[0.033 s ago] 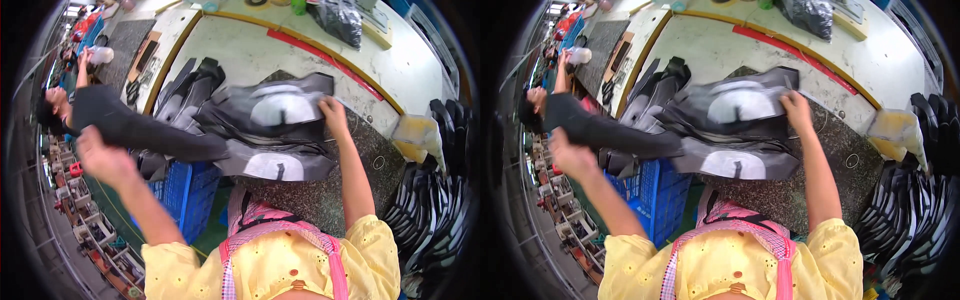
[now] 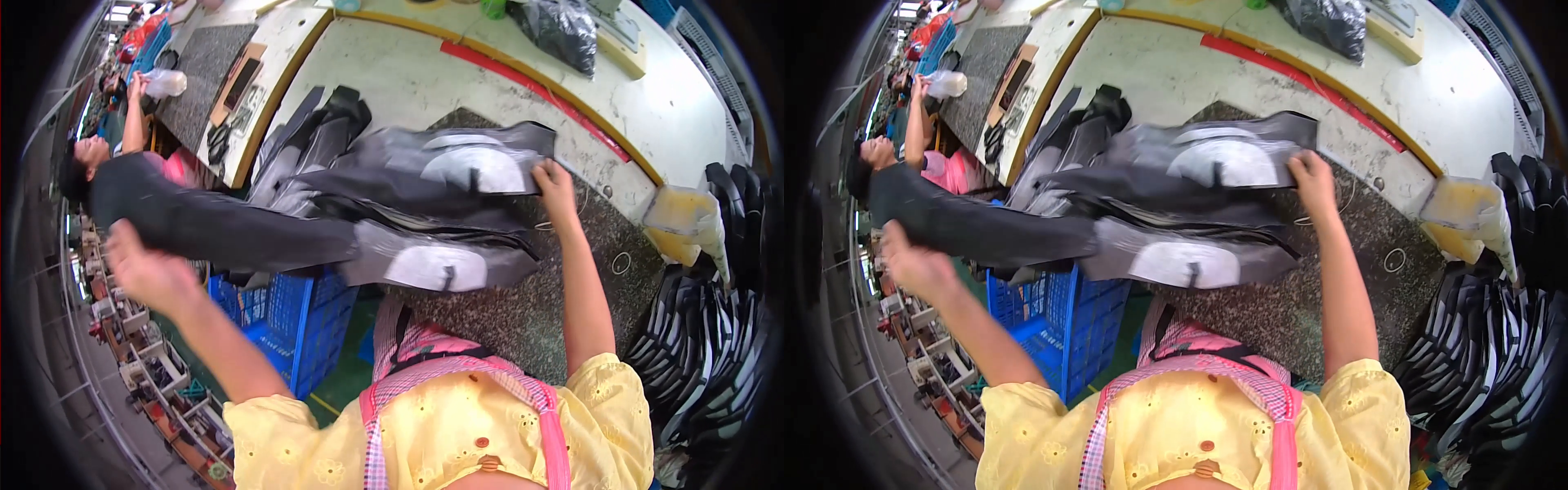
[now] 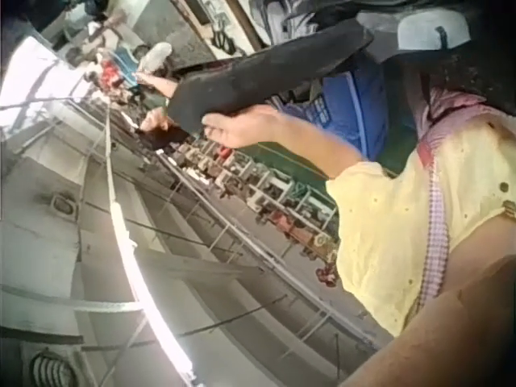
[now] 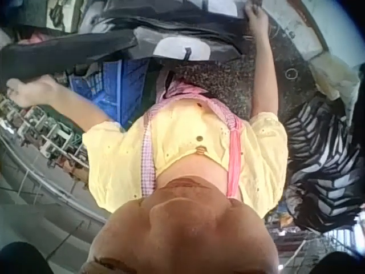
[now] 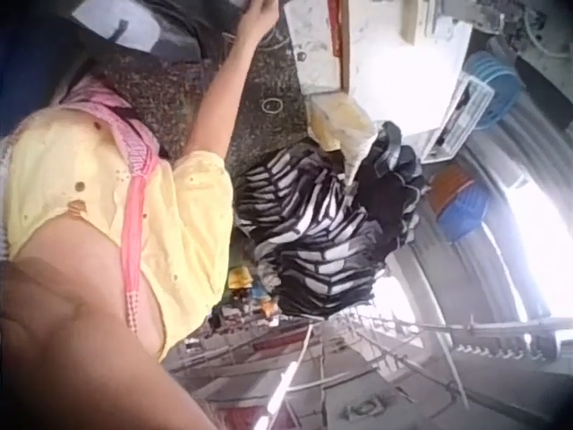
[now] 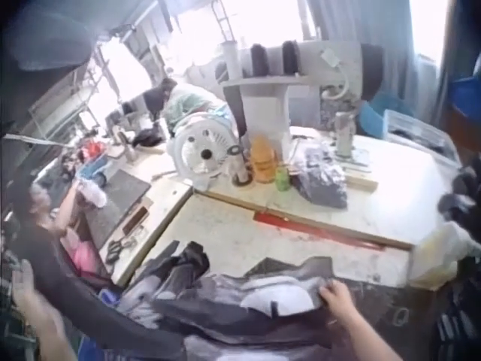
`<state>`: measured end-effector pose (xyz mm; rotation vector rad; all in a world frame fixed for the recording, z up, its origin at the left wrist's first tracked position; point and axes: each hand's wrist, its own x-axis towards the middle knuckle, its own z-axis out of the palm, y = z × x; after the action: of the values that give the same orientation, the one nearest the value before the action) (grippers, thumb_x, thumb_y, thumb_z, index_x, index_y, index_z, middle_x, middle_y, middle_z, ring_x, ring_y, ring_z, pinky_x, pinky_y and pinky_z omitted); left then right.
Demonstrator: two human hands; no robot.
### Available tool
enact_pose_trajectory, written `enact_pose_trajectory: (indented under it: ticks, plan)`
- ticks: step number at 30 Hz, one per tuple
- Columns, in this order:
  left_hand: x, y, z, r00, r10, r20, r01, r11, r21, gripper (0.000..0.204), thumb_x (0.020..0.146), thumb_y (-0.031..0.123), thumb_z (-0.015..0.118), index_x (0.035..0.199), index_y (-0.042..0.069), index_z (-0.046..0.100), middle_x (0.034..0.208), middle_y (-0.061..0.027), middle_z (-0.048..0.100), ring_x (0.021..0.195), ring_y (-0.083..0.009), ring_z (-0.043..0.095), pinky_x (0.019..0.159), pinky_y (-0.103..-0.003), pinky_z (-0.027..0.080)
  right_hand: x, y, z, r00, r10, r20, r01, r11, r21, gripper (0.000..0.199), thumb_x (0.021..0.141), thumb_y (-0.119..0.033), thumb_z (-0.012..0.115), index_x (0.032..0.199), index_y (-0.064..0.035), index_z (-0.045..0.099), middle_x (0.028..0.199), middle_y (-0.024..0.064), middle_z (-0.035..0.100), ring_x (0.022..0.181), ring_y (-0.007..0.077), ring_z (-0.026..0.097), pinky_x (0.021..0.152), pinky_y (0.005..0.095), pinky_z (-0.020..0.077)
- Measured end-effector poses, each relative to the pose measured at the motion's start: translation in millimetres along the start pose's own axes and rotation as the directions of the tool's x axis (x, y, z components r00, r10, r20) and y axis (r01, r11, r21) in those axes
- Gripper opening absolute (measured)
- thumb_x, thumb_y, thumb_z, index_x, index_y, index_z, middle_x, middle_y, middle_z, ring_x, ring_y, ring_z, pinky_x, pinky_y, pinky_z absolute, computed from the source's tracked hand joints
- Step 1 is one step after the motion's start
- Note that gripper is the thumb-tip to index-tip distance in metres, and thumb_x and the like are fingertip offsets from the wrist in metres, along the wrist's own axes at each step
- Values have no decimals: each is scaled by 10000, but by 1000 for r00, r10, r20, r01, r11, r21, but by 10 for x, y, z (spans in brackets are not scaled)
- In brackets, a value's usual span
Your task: Trimming excess threads from shoe components using a small hand tool and sorting them.
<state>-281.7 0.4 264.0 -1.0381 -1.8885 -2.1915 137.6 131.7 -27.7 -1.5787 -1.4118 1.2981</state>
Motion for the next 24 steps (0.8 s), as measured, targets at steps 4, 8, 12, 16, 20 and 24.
enact_pose_trajectory:
  ticks: [4,8,12,16,20,24]
  plan:
    - [604,703,-699,953,249,-175,-218,960,178,156,859,125,595,851,-30,576,906,-138,626,761,-199,620,717,-307,528,-168,12,-151,987,158,-32,-157,987,24,174,868,-218,562,844,-46,561,773,19,554,657,130,528,533,290,456]
    - [234,808,-182,970,218,-106,-214,976,51,215,850,120,593,945,-69,561,940,-166,619,818,-238,632,713,-332,547,-90,-173,-129,919,-343,-194,138,740,-659,169,836,-172,578,874,-9,553,1131,205,512,973,388,500,844,473,394]
    - [-177,794,370,967,203,156,-171,966,-195,147,861,85,565,936,-39,542,991,-191,625,841,-257,647,757,-346,545,-456,-951,-99,696,-650,-303,476,735,-483,106,823,-99,571,830,-1,533,1181,197,509,1100,355,476,939,415,363]
    - [-243,878,354,961,217,174,-167,950,-263,109,854,65,578,915,-19,547,912,-158,639,798,-225,646,745,-326,546,-1230,-1534,536,894,-419,155,364,885,291,105,715,8,572,794,-48,531,1254,178,474,1189,326,431,976,412,347]
    - [-365,929,532,952,247,181,-184,934,-307,87,851,55,583,878,-23,557,893,-150,639,786,-213,642,744,-308,544,-1385,-1305,858,607,-690,394,792,483,-374,171,674,-114,618,810,-101,517,1239,195,454,1128,337,459,911,457,358]
    - [54,1091,104,924,356,-142,-374,917,-136,140,832,44,578,874,-90,574,941,-200,623,811,-268,636,761,-383,551,-1032,-1082,799,868,-383,316,493,741,-455,153,748,-157,610,802,-56,508,864,180,568,813,385,563,685,454,440]
